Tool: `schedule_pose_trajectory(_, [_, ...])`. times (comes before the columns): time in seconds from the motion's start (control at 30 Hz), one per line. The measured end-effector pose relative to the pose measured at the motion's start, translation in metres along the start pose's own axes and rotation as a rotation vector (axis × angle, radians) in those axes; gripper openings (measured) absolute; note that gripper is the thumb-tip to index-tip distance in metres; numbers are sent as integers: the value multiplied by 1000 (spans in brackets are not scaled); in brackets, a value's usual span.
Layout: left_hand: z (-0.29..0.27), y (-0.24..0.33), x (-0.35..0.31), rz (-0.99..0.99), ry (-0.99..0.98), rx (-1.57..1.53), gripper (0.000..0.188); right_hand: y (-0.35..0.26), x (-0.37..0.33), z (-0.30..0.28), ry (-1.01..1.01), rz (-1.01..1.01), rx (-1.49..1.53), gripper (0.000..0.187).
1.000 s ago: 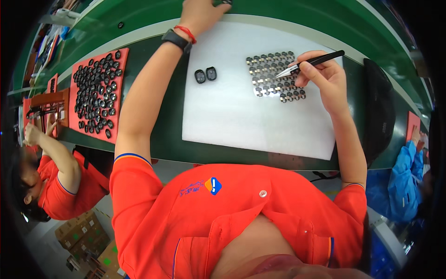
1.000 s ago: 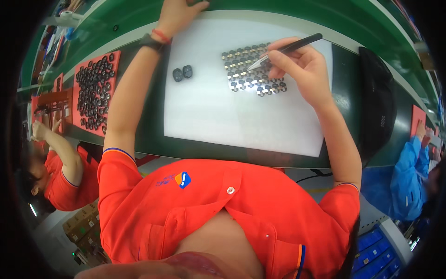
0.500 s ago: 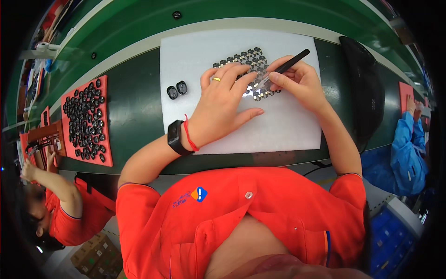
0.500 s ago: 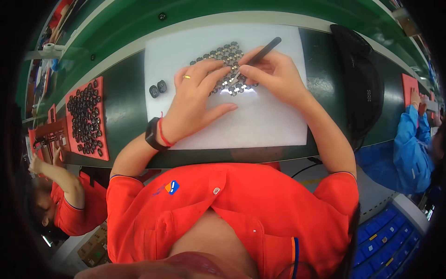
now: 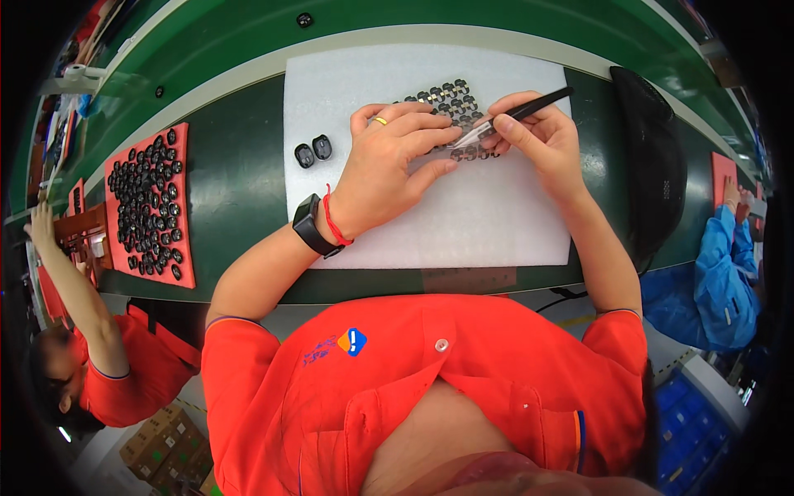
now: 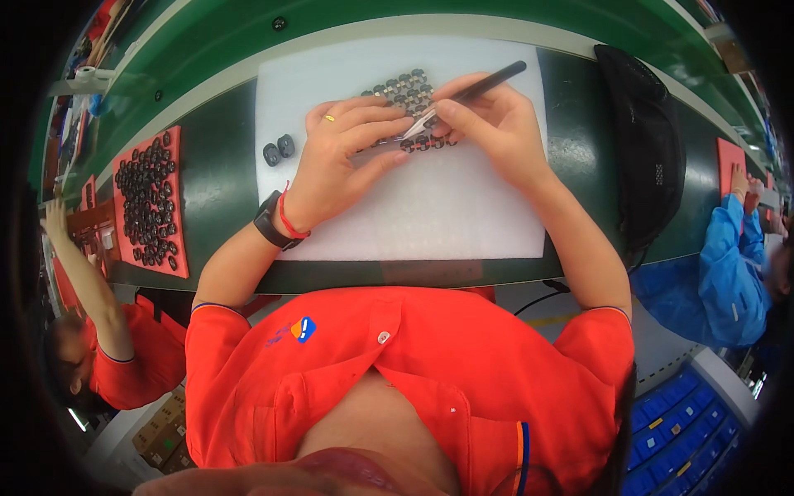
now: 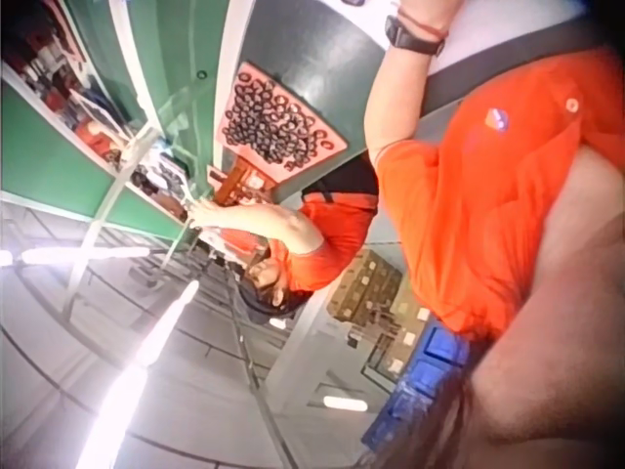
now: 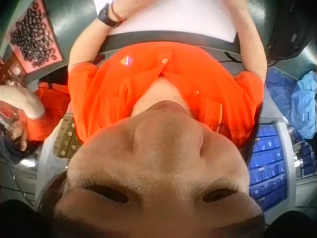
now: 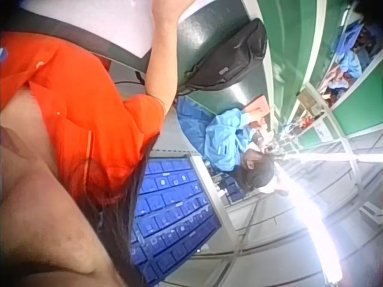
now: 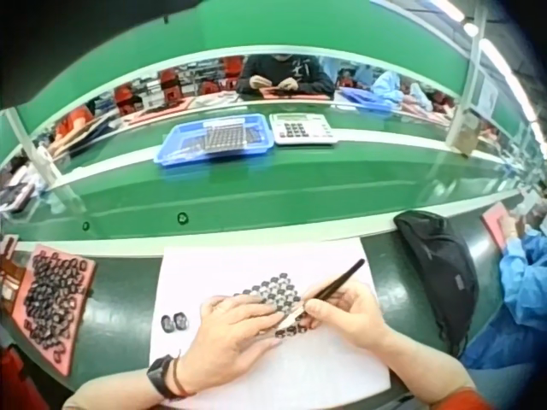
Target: The person assembles electronic components by using tweezers to remove small metal parts from a sheet and insert them into plastic casings.
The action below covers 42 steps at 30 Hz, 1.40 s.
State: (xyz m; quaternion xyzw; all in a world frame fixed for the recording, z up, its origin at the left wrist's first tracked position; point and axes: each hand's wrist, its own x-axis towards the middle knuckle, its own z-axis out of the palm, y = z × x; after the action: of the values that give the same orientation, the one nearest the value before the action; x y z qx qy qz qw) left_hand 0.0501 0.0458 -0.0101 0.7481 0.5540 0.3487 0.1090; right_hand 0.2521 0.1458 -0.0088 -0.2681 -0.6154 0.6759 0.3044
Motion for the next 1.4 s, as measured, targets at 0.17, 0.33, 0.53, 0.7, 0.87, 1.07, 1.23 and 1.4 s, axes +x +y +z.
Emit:
schedule_pose_trajectory(0.17, [3,-3,1,-1,2,14,22,8,-4,-4,-21,-189,-141,18])
schedule_pose_trajectory(0.33, [5,-4,0,15,15,48,21,7,-5,-7,-58,-222,-196,17])
schedule_pose_trajectory(0.53, [7,-4,0,16,27,53,20,7,-5,-6,-41,-202,-152,17])
schedule_pose_trajectory(0.7, [8,-4,0,18,38,56,20,6,-4,-4,-25,-141,-98,17])
schedule_pose_trajectory(0.87, [11,-7,0,30,68,46,17,5,-3,-3,-18,-110,-87,17])
schedule_pose_trajectory(1.07, [9,-5,-1,46,54,66,18,5,-2,-6,-40,-89,-73,18])
schedule_pose_trajectory(1.23, [9,-6,-1,55,49,84,18,7,1,-8,-1,-83,-30,19])
schedule_pose_trajectory(1.4, [9,-5,-1,74,47,91,18,8,-1,-7,-11,-76,-34,18])
